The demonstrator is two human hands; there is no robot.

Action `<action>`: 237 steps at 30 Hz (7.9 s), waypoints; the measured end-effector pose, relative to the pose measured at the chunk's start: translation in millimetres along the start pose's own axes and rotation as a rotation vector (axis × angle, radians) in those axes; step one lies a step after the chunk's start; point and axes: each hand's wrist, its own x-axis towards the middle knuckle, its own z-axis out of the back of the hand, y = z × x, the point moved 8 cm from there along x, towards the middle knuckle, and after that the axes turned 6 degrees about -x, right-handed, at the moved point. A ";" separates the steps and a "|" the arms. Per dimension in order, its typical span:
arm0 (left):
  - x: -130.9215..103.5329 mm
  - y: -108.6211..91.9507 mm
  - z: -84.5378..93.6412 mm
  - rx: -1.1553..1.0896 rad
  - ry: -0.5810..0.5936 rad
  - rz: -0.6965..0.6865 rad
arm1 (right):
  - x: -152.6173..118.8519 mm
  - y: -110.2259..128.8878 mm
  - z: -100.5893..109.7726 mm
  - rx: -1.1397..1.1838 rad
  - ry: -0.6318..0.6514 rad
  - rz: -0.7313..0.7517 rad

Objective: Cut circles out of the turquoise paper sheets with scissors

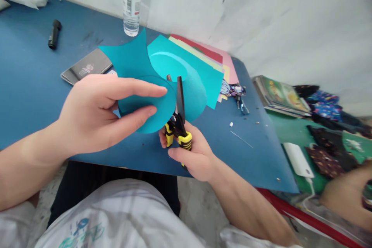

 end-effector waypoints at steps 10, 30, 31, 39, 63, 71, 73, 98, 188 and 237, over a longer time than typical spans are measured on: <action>9.2 -1.1 -4.9 -0.055 0.072 -0.088 | 2.9 -1.9 0.2 0.036 0.007 0.091; 9.1 1.6 -5.6 -0.075 0.145 -0.071 | 2.2 1.4 -2.1 -0.035 0.010 0.010; 9.3 2.1 -5.8 -0.068 0.148 -0.063 | 2.2 1.3 -2.3 -0.020 0.012 0.010; 11.3 1.4 -2.2 -0.023 0.148 -0.042 | 1.7 -1.3 -1.8 0.017 0.006 -0.014; 29.2 0.8 1.5 -0.011 -0.179 0.150 | 0.9 -3.1 -2.4 0.039 0.005 -0.066; -7.5 6.8 6.8 0.089 0.084 0.250 | 1.8 1.8 -2.6 0.029 -0.008 -0.102; -8.9 5.5 9.6 0.120 0.049 0.280 | 2.1 2.1 -2.2 0.028 -0.013 -0.112; -11.5 8.7 12.0 0.143 0.074 0.263 | 0.6 -4.7 -3.9 0.088 0.000 -0.106; -8.3 -2.5 -15.9 0.203 0.147 0.064 | 5.4 11.0 -3.8 -0.155 -0.108 0.013; -14.5 3.5 -6.5 0.015 0.080 0.155 | 4.8 10.2 -3.2 -0.168 -0.112 0.029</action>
